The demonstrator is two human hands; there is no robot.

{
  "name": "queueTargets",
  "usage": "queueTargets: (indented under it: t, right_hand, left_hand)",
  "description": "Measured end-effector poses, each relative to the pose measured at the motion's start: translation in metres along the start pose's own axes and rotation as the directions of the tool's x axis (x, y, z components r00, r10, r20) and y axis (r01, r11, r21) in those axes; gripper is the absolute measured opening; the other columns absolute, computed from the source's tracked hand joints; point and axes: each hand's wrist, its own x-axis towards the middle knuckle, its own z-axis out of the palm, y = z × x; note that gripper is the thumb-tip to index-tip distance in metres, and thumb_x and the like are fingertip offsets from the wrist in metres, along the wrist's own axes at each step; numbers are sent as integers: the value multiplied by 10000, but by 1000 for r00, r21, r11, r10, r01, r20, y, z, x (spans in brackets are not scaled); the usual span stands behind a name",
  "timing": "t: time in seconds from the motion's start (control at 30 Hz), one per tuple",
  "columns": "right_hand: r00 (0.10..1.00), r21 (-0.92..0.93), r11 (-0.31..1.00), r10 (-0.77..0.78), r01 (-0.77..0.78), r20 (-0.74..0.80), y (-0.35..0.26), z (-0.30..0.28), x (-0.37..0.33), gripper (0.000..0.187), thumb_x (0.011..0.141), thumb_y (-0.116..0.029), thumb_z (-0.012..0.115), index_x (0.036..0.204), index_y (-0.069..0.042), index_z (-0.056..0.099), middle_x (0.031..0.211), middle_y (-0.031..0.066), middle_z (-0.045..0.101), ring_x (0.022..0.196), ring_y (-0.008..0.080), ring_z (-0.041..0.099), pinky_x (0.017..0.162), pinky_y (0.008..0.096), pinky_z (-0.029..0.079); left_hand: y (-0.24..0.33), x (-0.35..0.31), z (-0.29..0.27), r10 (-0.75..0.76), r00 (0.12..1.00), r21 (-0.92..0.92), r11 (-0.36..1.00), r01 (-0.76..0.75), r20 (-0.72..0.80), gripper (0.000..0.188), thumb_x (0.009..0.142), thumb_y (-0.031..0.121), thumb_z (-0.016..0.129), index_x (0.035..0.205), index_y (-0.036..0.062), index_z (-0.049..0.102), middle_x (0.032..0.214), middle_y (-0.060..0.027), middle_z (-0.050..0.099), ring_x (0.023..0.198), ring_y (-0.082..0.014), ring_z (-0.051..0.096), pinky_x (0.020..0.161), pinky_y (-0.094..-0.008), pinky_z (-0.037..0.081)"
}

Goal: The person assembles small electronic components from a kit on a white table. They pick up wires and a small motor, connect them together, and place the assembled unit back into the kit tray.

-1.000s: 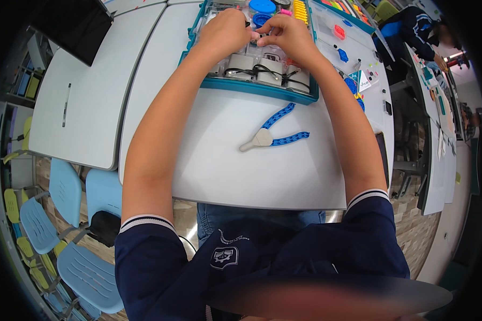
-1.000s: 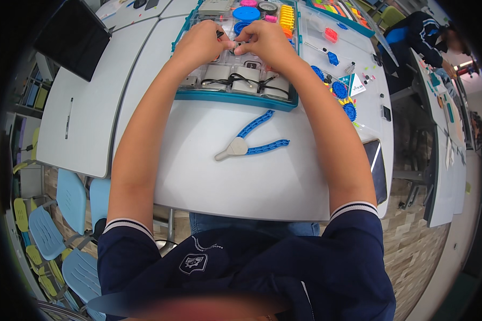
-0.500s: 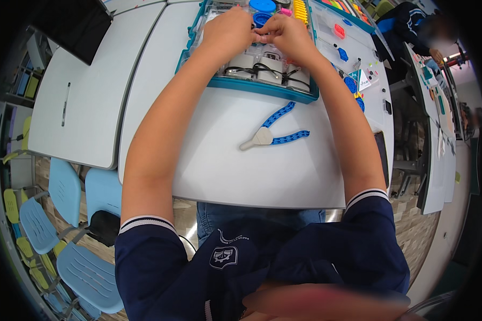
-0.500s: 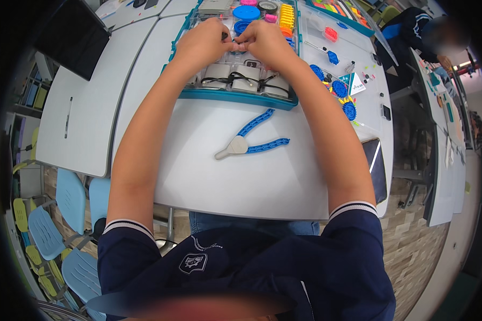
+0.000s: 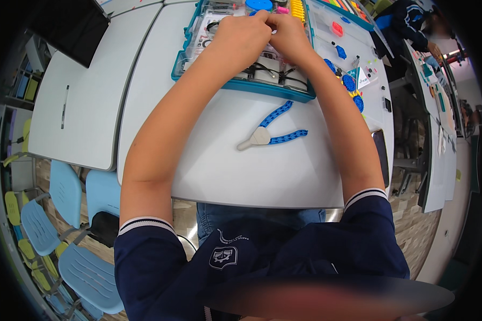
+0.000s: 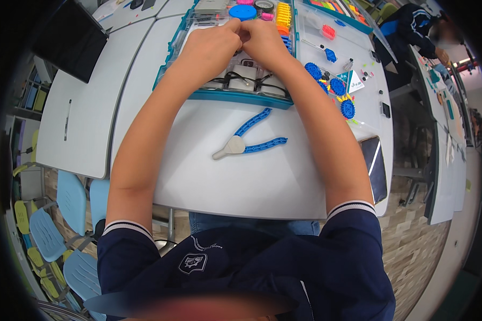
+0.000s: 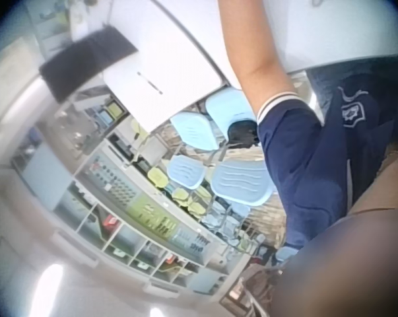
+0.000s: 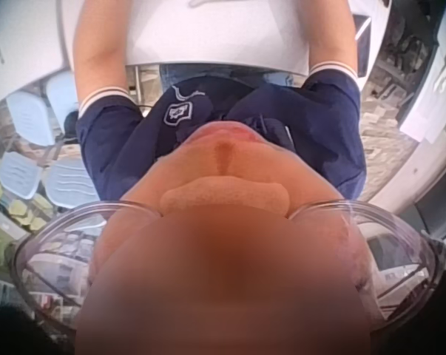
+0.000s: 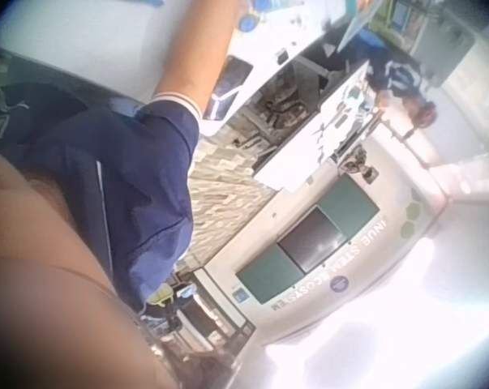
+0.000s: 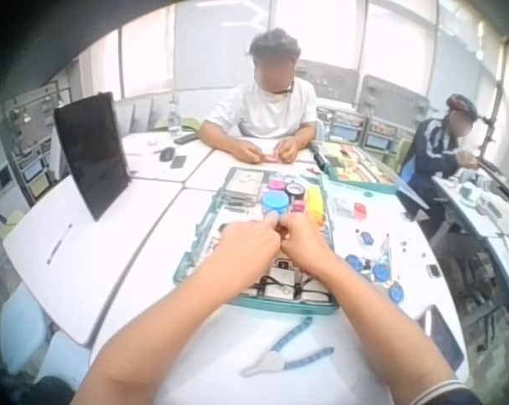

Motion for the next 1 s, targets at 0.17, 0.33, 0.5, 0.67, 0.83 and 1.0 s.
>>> queueTargets:
  t: [0.17, 0.33, 0.5, 0.67, 0.83, 1.0]
  right_hand:
    - [996, 65, 997, 43, -48, 76, -1, -4, 5, 239, 709, 48, 618, 937, 19, 684, 835, 139, 713, 757, 200, 701, 718, 288, 546]
    - [987, 118, 985, 114, -127, 112, 4, -3, 7, 269, 670, 35, 697, 938, 15, 691, 845, 129, 719, 763, 180, 703, 714, 277, 552]
    - [976, 100, 977, 173, -187, 133, 7, -1, 6, 285, 674, 21, 732, 957, 2, 694, 862, 110, 723, 787, 167, 705, 736, 272, 553]
    - [986, 71, 988, 130, -138, 105, 6, -2, 4, 258, 687, 23, 698, 944, -7, 704, 844, 126, 720, 774, 177, 707, 721, 277, 553]
    - [989, 42, 998, 33, -40, 142, 7, -5, 5, 298, 730, 72, 571, 986, -18, 695, 888, 126, 717, 821, 182, 702, 768, 284, 550]
    - [974, 76, 980, 170, -183, 148, 7, -16, -1, 292, 830, 81, 585, 1102, -10, 640, 1043, 118, 692, 979, 185, 671, 870, 279, 529]
  left_hand:
    - [-5, 1, -1, -79, 991, -81, 993, 88, 108, 146, 771, 48, 653, 877, 124, 717, 1075, -42, 605, 855, -257, 654, 735, -380, 525]
    - [-15, 7, -7, -239, 970, -176, 954, 243, 45, 121, 800, 82, 656, 874, 156, 714, 1001, -28, 650, 861, -241, 651, 732, -372, 509]
    - [-20, 8, -2, -363, 911, -269, 874, 406, 197, 107, 798, 137, 668, 888, 162, 719, 876, -34, 685, 837, -204, 655, 726, -346, 504]
    - [-24, 10, 7, -384, 893, -315, 839, 443, 234, 142, 757, 191, 705, 895, 164, 726, 847, -24, 687, 814, -176, 656, 720, -329, 506]
    - [-28, 10, 12, -387, 892, -389, 804, 450, 233, 124, 759, 198, 657, 856, 182, 733, 876, -80, 704, 846, -268, 672, 744, -387, 525]
    - [-31, 11, 18, -462, 868, -525, 700, 484, 184, 173, 752, 247, 675, 876, 133, 719, 842, -82, 700, 786, -242, 673, 714, -370, 527]
